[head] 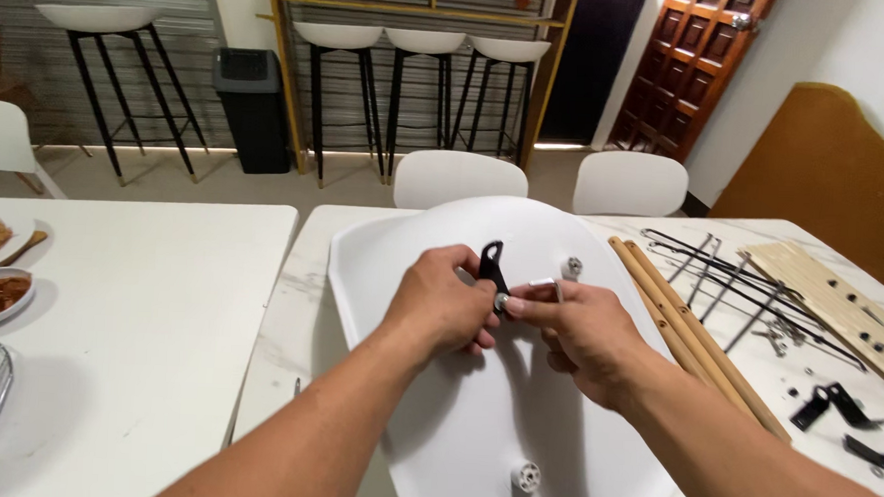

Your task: The person attaches black metal brackets to the underside of a white plastic chair seat using an Allen key. They align each bracket with pre-installed inserts and tighten the screws to secure the brackets in place.

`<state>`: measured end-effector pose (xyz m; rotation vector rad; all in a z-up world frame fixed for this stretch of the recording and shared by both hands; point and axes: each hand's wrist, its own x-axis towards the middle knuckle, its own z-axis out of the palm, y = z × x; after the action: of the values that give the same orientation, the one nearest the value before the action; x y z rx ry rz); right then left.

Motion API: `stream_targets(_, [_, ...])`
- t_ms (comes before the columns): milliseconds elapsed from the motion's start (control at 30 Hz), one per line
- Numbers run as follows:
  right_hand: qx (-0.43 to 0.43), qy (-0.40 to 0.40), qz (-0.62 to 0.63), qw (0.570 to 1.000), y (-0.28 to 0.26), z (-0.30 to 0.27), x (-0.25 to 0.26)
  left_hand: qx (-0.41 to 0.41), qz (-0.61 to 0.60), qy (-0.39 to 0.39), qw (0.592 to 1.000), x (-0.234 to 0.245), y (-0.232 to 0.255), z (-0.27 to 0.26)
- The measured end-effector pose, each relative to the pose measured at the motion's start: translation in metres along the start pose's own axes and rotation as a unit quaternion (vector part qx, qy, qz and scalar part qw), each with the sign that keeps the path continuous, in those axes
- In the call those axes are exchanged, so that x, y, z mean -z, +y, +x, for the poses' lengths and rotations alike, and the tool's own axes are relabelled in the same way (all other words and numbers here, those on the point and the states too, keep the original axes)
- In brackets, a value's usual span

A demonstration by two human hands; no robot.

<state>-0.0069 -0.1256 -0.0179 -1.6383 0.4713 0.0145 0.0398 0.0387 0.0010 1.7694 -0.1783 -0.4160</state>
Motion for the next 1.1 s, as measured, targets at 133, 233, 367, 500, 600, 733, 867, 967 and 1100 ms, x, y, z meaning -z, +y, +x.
stream_targets(133, [0.012, 0.036, -0.047, 0.998, -0.001, -0.001, -0.004, 0.001, 0.005, -0.004, 1.000, 0.002, -0.001, -0.003])
stream_targets(233, [0.027, 0.030, -0.085, 0.996, -0.001, 0.000, -0.002, -0.006, 0.001, -0.001, 1.000, 0.000, -0.003, -0.003])
stream_targets(367, [-0.044, 0.017, -0.033, 0.998, -0.006, 0.002, -0.002, 0.007, 0.020, 0.012, 1.000, 0.000, 0.000, -0.006])
stream_targets(500, [0.078, 0.040, -0.108, 0.990, -0.006, -0.002, -0.006, 0.020, 0.022, 0.015, 0.999, -0.001, 0.003, -0.006])
stream_targets(600, [0.122, 0.084, -0.266, 0.953, -0.004, -0.010, -0.010, 0.026, 0.030, 0.021, 0.999, -0.003, 0.003, -0.006])
stream_targets(733, [0.106, 0.053, -0.186, 0.975, -0.007, -0.010, -0.010, 0.012, 0.009, 0.020, 1.000, -0.003, 0.003, -0.006])
stream_targets(867, [0.001, 0.036, -0.062, 0.997, -0.008, -0.008, -0.009, 0.004, -0.013, 0.002, 1.000, 0.001, 0.001, -0.006])
stream_targets(967, [-0.013, 0.009, -0.061, 0.998, -0.011, -0.008, -0.007, 0.014, -0.004, 0.017, 1.000, 0.001, -0.002, -0.003])
stream_targets(1100, [-0.019, 0.019, -0.083, 0.996, -0.017, -0.011, -0.011, -0.020, 0.016, 0.084, 0.996, 0.001, -0.012, 0.000])
